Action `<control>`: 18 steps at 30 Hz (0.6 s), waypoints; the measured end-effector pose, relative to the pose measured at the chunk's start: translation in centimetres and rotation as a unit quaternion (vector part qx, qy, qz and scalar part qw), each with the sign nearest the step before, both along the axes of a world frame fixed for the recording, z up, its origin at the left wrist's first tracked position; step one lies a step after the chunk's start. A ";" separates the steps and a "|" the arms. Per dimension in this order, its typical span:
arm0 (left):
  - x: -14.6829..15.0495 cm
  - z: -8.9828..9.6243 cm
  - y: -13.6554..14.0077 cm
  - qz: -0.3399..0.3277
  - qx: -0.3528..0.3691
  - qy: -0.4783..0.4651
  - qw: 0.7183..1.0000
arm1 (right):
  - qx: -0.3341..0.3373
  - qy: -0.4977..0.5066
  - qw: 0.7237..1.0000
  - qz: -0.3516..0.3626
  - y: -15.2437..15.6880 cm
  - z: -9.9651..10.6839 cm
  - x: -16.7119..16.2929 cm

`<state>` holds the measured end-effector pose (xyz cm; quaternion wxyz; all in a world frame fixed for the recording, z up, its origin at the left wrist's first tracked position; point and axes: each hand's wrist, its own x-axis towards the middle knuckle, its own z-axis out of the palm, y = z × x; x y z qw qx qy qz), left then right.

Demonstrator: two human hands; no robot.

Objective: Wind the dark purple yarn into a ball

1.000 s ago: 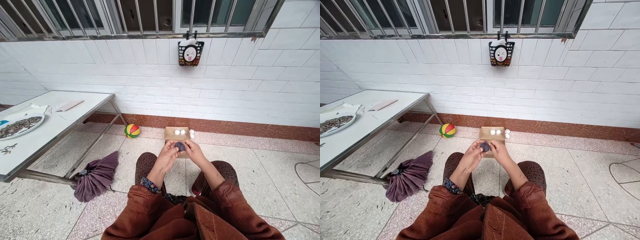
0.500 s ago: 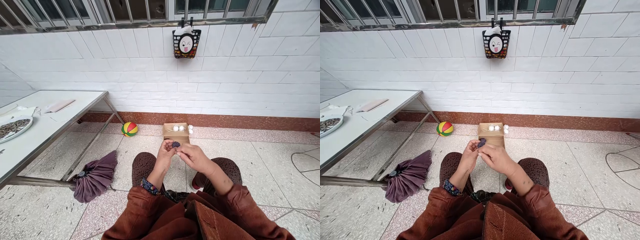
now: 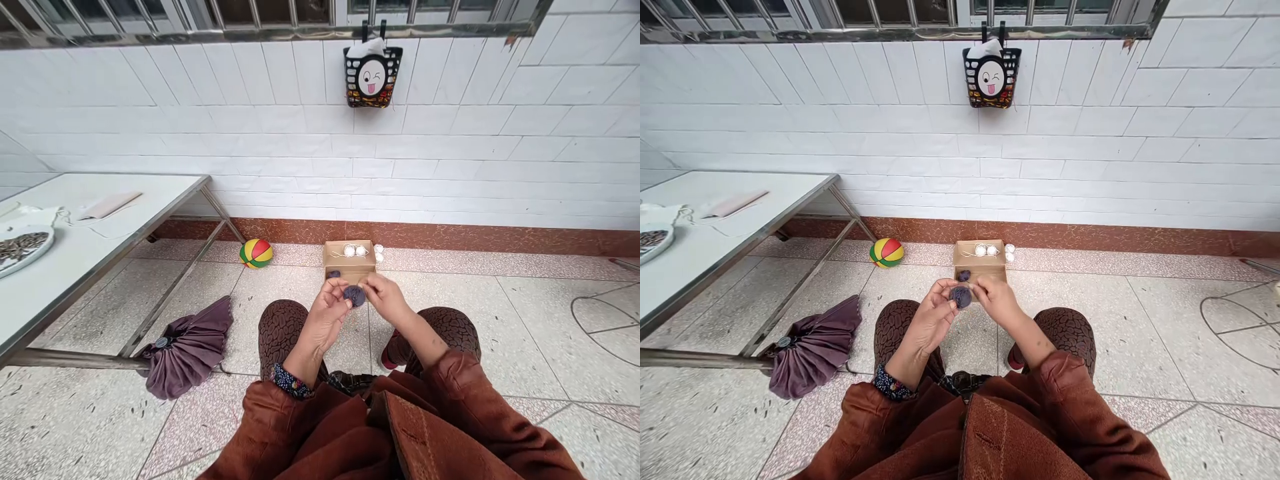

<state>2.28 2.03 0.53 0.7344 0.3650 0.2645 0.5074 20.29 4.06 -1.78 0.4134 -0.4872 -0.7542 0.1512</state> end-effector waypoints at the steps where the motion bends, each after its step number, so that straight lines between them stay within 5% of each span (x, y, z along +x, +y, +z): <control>1: -0.1 -0.1 0.2 0.023 -0.009 -0.004 1.000 | -0.011 -0.002 1.000 0.015 -0.8 -0.6 -0.3; 5: -0.1 -1.3 0.7 0.108 -0.030 0.009 0.994 | -0.036 -0.047 0.993 0.100 -3.7 -0.8 -1.6; 10: -0.1 -2.2 0.6 0.155 -0.002 0.085 0.984 | -0.017 -0.053 0.984 0.168 -5.0 2.1 -2.0; 14: -0.2 -1.5 -0.1 0.089 0.033 0.125 0.988 | 0.016 -0.028 0.989 0.147 -3.6 4.0 -1.1; 18: -0.2 -0.7 -0.7 0.001 0.056 0.108 0.993 | 0.026 0.011 0.994 0.106 -1.6 3.7 -0.2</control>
